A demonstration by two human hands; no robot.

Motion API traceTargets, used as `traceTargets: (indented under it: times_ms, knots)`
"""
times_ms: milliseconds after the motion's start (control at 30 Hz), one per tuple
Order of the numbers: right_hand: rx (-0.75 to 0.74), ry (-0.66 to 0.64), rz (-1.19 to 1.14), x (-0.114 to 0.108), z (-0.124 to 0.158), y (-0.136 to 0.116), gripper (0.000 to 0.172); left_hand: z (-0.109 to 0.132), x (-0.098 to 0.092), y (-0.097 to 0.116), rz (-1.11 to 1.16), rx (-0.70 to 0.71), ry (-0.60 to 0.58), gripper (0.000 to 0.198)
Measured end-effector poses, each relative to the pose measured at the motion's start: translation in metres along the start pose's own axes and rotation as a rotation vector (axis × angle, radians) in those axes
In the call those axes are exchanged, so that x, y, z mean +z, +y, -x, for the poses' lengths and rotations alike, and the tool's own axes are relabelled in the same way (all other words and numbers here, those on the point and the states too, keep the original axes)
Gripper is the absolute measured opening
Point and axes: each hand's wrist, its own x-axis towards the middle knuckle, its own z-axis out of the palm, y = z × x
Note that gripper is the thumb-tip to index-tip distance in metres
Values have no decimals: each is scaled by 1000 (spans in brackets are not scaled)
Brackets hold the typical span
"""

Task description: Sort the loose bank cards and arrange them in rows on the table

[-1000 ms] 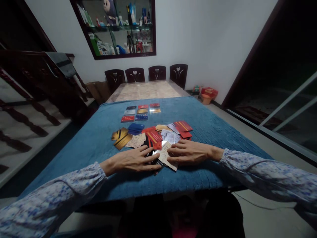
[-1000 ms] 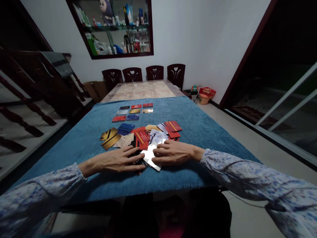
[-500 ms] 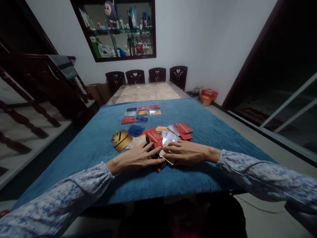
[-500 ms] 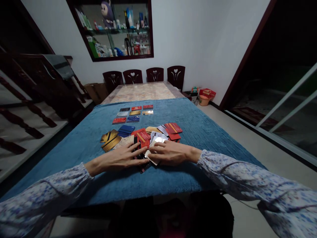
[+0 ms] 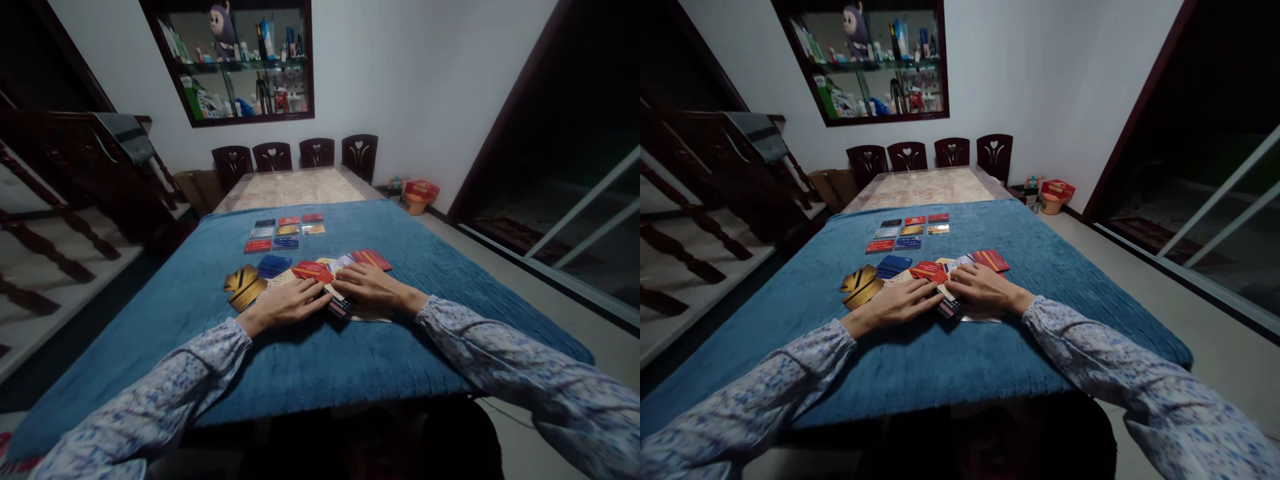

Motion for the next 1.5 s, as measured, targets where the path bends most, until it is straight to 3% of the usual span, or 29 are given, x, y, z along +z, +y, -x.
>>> traceTargets:
  times_ms: [167,367,733,1000,1200,1500]
  knots:
    - [147,16,-22,6,4,23,27,-17,17,-11,38,-143,18,34]
    - [278,11,-138,7,23,45,34,-44,29,-21,167,-284,-6,25]
    - [376,-72,-128,6,49,71,48,-78,62,-37,361,-443,59,28]
    - [511,-190,-29,10,52,84,39,-83,64,-50,469,-363,43,45]
    - [556,-177,-41,16,52,83,40,-80,67,-53,586,-338,130,66]
    - [541,-54,-53,13,52,71,43,-67,51,-66,571,-438,226,53]
